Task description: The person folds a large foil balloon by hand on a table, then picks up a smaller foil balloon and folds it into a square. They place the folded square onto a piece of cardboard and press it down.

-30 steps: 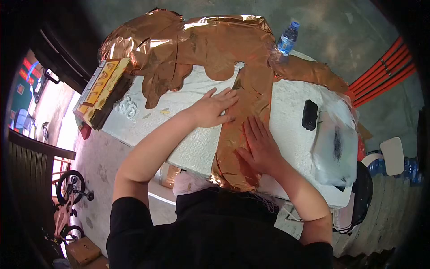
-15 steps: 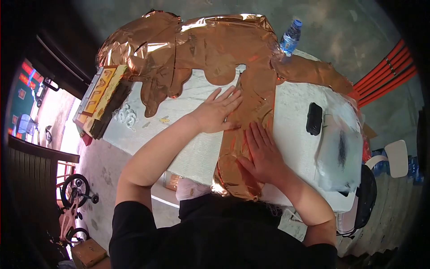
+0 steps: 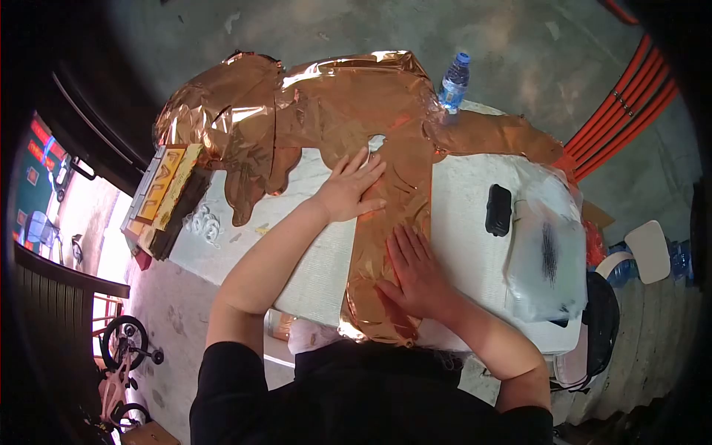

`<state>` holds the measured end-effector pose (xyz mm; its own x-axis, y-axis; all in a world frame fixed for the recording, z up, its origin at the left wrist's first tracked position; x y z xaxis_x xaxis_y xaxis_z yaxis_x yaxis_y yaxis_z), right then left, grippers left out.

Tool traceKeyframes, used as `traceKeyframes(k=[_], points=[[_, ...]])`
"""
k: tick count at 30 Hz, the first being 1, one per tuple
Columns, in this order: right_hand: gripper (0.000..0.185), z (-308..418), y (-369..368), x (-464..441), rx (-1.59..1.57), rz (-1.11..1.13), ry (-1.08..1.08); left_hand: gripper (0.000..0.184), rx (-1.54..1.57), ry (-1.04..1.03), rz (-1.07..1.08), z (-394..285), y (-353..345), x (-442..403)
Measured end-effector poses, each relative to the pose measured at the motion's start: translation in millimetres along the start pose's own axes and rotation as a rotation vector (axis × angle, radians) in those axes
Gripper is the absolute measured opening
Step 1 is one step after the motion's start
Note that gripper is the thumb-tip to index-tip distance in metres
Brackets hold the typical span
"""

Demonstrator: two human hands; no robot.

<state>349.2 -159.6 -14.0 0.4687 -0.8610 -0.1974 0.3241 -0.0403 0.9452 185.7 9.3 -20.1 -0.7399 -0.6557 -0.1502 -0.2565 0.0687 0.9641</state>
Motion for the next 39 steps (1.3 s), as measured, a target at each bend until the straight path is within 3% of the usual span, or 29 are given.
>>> traceKeyframes(k=[4,13,19,25,27,39], points=[[0.076,0.9,2.4,-0.3,-0.007,-0.012,0.007,0.076,0.012,0.019,-0.103,-5.1,5.5,14.7],[0.077,-4.2,-1.6,3.1,-0.007,-0.028,0.010,0.071,0.033,-0.019,0.077,-20.5,2.5,31.2],[0.066,-33.9,11.7,-11.2,-0.327,-0.021,-0.098,0.072,0.025,-0.004,0.105,-19.2,-0.1,32.4],[0.060,-80.1,3.9,-50.1,-0.013,-0.198,-0.175,0.072,-0.018,0.002,0.078,-20.0,2.0,33.2],[0.060,-84.8,-5.9,-57.6,0.053,-0.075,-0.179,0.071,0.016,0.004,0.096,-21.3,3.5,33.4],[0.071,-81.2,-11.6,-57.5,0.117,-0.017,-0.196,0.074,0.106,-0.075,0.060,-14.8,9.4,23.8]])
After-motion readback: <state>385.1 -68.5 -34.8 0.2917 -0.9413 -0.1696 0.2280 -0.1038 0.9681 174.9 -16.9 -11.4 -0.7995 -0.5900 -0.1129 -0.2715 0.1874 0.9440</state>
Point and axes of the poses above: each hand's wrist, its own x-axis away from the middle knuckle, its own y-axis out of the back of the hand, z = x × y, the point moved 2 cm from there along -x, towards the middle knuckle, and after that the axes turned 1 degree about -y, right-handed, at the moved point
